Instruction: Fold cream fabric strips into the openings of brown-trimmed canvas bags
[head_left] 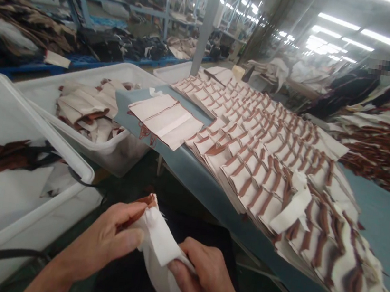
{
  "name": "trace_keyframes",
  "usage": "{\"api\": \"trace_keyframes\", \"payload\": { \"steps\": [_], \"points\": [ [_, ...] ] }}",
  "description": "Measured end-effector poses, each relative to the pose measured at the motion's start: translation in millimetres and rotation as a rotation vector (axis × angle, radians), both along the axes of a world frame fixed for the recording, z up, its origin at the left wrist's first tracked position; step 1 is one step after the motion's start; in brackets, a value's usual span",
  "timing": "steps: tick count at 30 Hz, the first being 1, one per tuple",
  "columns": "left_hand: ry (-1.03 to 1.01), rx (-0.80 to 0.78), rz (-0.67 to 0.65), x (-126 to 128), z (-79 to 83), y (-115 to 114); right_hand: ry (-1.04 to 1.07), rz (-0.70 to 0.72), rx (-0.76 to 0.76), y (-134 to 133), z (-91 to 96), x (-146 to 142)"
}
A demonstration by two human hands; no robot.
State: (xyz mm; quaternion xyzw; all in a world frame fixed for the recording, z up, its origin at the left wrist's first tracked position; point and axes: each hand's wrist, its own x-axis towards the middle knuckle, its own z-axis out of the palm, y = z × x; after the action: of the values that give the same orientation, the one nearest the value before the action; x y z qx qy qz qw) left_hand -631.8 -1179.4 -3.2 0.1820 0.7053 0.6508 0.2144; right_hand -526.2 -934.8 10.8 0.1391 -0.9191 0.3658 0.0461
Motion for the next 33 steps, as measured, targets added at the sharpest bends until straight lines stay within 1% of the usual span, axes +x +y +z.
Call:
{"api": "trace_keyframes", "payload": {
  "steps": [1, 2, 3, 5, 7, 12, 15, 18, 19, 21, 23, 25, 29, 33],
  "points": [
    [-0.062, 0.039, -0.091, -2.4, 3.4, 0.1, -0.018, -0.01, -0.005, 0.3, 2.3, 0.1],
    [-0.108, 0.062, -0.153, -4.6, 7.3, 1.2, -0.035, -0.01, -0.011, 0.5, 4.8, -0.2],
    [-0.132, 0.068, -0.181, -6.4, 11.2, 2.9, -0.053, -0.004, -0.019, 0.6, 7.1, -0.8],
    [-0.105, 0.037, -0.182, -8.0, 17.9, 7.1, -0.058, 0.017, -0.044, -0.1, 9.7, -2.8],
    [-0.018, -0.011, -0.185, -6.9, 22.2, 10.6, -0.013, 0.004, -0.084, -1.9, 8.7, -4.5],
    [0.156, -0.115, -0.157, 0.5, 25.9, 14.6, 0.194, -0.094, -0.213, -8.2, 1.0, -4.0],
    [0.226, -0.152, -0.13, 3.7, 25.6, 17.3, 0.243, -0.172, -0.328, -10.4, 2.1, -0.7],
    [0.248, -0.181, -0.101, 4.7, 26.2, 21.6, 0.132, -0.27, -0.443, -10.6, 5.9, 3.0],
    [0.251, -0.189, -0.095, 4.8, 26.9, 23.2, 0.083, -0.277, -0.468, -10.4, 6.9, 3.8],
    [0.258, -0.198, -0.08, 5.1, 29.0, 26.1, 0.014, -0.236, -0.5, -10.1, 7.4, 4.0],
    [0.272, -0.202, -0.056, 5.8, 31.2, 28.1, 0.008, -0.201, -0.519, -9.7, 5.8, 2.9],
    [0.271, -0.198, -0.022, 6.6, 32.7, 28.6, 0.018, -0.201, -0.531, -8.4, 2.9, 1.9],
    [0.173, -0.153, 0.06, 7.8, 32.2, 26.5, -0.02, -0.197, -0.519, -1.1, -3.4, 6.7],
    [0.105, -0.117, 0.027, 7.7, 25.2, 26.1, -0.101, -0.216, -0.53, 13.3, -11.5, 21.1]
  ]
}}
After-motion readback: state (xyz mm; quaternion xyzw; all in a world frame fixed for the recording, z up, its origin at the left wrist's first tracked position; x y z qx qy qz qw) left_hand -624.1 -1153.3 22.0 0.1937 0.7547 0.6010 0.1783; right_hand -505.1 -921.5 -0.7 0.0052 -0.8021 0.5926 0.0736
